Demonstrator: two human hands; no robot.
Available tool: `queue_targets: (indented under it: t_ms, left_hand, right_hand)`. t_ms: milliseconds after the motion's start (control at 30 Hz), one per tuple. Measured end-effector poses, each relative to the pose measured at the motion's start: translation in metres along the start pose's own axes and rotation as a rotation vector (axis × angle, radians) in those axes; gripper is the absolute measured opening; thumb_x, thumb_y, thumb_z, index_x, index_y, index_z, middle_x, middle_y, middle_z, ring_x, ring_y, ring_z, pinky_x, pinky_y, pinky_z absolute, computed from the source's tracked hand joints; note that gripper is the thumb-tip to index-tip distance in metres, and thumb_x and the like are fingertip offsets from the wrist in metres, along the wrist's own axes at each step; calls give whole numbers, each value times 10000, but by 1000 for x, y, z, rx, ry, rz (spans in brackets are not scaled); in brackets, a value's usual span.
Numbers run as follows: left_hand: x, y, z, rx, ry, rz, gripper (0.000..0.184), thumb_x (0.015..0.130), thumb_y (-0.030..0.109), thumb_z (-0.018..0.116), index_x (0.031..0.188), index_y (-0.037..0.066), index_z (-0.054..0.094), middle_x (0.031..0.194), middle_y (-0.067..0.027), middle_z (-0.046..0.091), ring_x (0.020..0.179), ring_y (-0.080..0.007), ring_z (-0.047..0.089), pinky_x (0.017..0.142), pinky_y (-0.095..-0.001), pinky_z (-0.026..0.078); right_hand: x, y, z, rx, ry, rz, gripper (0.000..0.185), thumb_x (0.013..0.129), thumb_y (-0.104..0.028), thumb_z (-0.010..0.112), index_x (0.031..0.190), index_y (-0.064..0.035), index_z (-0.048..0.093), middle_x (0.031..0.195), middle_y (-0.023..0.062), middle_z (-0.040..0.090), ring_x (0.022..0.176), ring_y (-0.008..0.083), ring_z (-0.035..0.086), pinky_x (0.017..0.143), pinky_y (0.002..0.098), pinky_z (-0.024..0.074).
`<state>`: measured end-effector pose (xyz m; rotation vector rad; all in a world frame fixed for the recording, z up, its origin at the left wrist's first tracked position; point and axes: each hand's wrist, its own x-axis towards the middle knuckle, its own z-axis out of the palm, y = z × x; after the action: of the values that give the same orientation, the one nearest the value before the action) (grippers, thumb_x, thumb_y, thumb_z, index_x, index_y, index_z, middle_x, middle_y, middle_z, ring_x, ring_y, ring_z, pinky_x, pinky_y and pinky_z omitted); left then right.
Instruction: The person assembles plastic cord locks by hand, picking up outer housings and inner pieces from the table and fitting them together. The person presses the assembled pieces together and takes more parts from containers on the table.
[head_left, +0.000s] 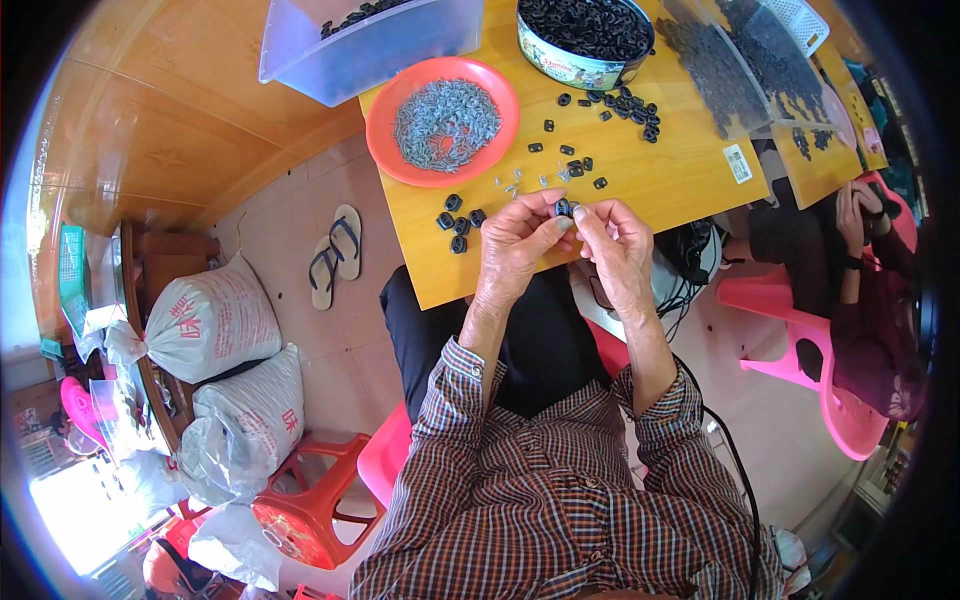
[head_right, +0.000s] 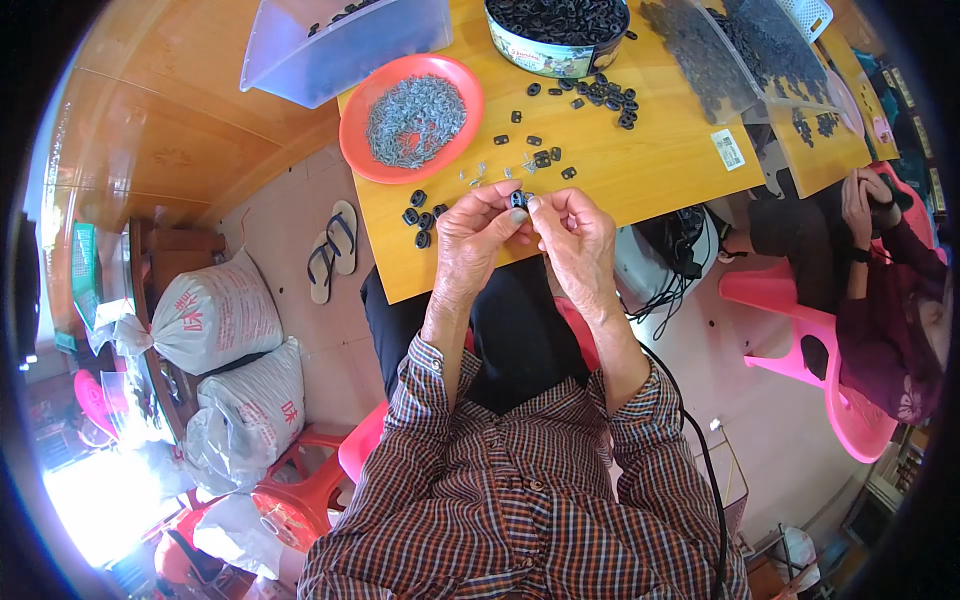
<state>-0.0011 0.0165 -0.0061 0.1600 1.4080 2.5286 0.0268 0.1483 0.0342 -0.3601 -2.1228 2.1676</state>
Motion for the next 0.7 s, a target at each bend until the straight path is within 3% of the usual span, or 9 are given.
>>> queue_targets:
  t_ms: [500, 700]
  left_hand:
    - [-2, 3, 0, 30, 9, -32, 295, 865, -76, 578, 1155, -26, 592, 891, -102, 659, 758, -149, 649, 677, -269, 559]
    - [-2, 4, -3, 4, -37, -26, 270, 865, -40, 610, 1134, -27, 608, 861, -73, 666, 715, -119, 644, 645, -246, 554]
  right_hand:
    - [0, -5, -2, 0, -52, 26, 139, 889, -148, 628, 804, -46, 587, 689, -34, 555, 563, 21, 460, 514, 169, 374]
    - [6, -2, -11, 137, -143, 130, 130, 880, -155, 636, 802, -55, 604, 670, -21, 568, 559, 26, 479, 507, 167, 369]
